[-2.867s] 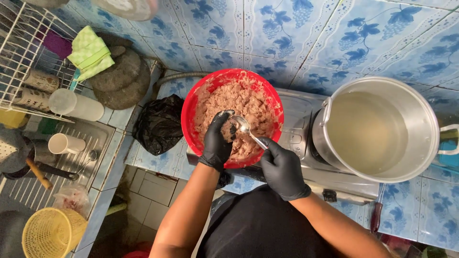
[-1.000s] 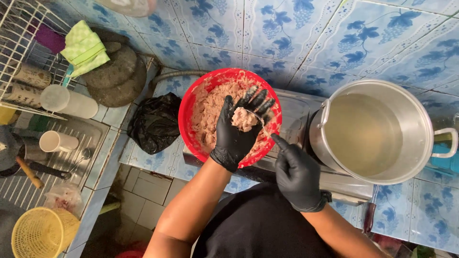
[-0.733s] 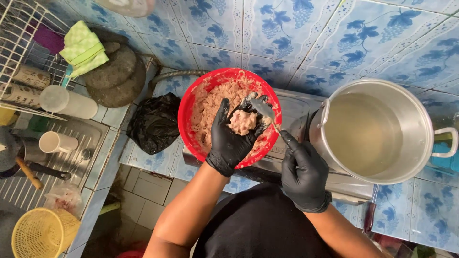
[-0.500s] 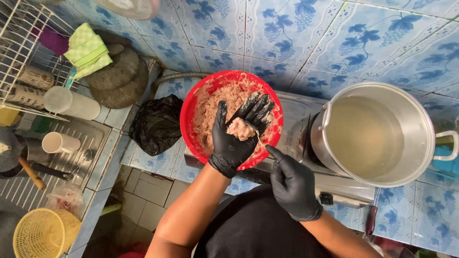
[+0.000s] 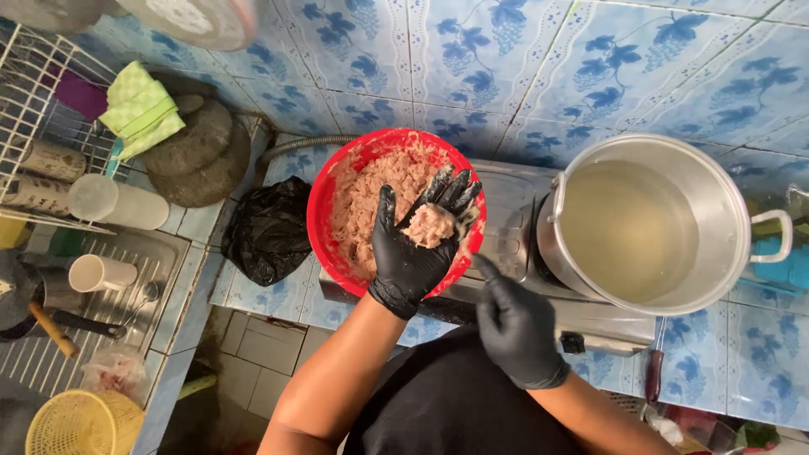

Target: Forming meatballs from a meat mixture using a spoon and dropping them into a pot of water.

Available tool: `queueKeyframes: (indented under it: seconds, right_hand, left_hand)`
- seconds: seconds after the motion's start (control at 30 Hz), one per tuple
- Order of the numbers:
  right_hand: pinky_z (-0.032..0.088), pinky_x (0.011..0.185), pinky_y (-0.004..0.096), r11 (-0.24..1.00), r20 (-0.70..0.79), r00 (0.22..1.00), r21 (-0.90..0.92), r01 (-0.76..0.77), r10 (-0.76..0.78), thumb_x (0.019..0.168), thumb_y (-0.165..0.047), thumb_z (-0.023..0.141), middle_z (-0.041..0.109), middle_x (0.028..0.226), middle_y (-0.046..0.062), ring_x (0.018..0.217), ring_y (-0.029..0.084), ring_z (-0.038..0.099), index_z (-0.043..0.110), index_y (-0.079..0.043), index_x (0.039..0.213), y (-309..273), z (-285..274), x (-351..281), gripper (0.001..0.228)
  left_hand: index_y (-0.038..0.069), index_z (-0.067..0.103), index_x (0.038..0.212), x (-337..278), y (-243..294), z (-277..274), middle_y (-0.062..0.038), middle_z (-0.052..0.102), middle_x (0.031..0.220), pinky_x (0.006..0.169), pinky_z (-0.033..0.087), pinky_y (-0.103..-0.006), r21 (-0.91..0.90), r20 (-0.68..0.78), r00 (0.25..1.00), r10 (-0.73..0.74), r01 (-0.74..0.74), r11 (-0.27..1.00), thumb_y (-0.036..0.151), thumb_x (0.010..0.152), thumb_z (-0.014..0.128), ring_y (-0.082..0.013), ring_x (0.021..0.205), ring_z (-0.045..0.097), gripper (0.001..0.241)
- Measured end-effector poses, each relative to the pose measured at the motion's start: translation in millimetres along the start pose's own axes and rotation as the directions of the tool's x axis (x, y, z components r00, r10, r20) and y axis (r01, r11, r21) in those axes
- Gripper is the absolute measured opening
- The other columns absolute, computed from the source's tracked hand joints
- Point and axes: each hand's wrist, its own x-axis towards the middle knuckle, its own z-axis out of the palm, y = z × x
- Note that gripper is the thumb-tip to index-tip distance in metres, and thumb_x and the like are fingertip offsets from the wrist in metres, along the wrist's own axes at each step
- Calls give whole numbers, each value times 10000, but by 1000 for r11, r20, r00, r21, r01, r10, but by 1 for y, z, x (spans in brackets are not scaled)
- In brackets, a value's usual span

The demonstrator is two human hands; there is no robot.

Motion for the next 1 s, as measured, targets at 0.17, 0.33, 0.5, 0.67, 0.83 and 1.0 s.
queueKeyframes:
  seconds: [0.17, 0.33, 0.5, 0.67, 0.83, 1.0]
  right_hand:
    - [421, 615, 242, 970, 44, 999, 240, -33, 23, 859, 52, 534, 426, 683, -40, 572, 105, 382, 602, -121, 1381, -12, -10, 9, 554]
    - [457, 668, 304, 993, -13, 997, 93, 79, -79, 880, 30, 551, 511, 708, 21, 597, 178, 483, 670, -115, 1284, -9, -30, 26, 445]
    - [494, 462, 302, 988, -122, 991, 136, 77, -60, 820, 45, 605, 592, 610, 37, 490, 235, 584, 793, -105, 1073, 6, -25, 31, 348]
    - [491, 456, 303, 953, -40, 999, 302, 19, -7, 825, 87, 588, 549, 569, 107, 474, 249, 591, 763, -10, 1006, 0, -29, 38, 270]
    - [501, 436, 313, 960, 31, 999, 280, -20, 12, 807, 66, 615, 585, 587, 109, 505, 279, 629, 775, -35, 975, 7, -25, 33, 253]
    - [456, 455, 316, 936, -44, 998, 352, -28, 46, 829, 88, 577, 580, 620, 130, 489, 234, 592, 761, -23, 983, 14, -27, 33, 264]
  left_hand:
    - [-5, 367, 1522, 14, -1, -26, -220, 377, 1557, 1259, 195, -488, 109, 239, 970, -43, 18, 994, 603, 969, 477, -358, 1450, 353, 829]
    - [4, 415, 1503, -4, 4, -7, -215, 475, 1490, 1141, 369, -479, 304, -63, 996, -71, 87, 949, 644, 887, 468, -373, 1345, 468, 891]
    - [-7, 540, 1365, -14, 20, 11, -164, 575, 1348, 988, 425, -334, 406, -232, 959, -160, 245, 881, 486, 913, 532, -280, 1164, 570, 669]
    - [46, 693, 1207, 21, 36, -54, -138, 691, 1146, 663, 548, -406, 480, -429, 885, -183, 395, 784, 477, 817, 682, -311, 900, 698, 581]
    - [61, 726, 1014, 10, 47, -51, -226, 701, 903, 613, 585, -563, 441, -524, 846, -97, 367, 819, 576, 703, 810, -416, 728, 706, 607]
    - [-99, 694, 821, -25, 36, 39, -304, 655, 685, 502, 557, -395, 319, -429, 882, -196, 351, 880, 404, 874, 780, -346, 484, 628, 513]
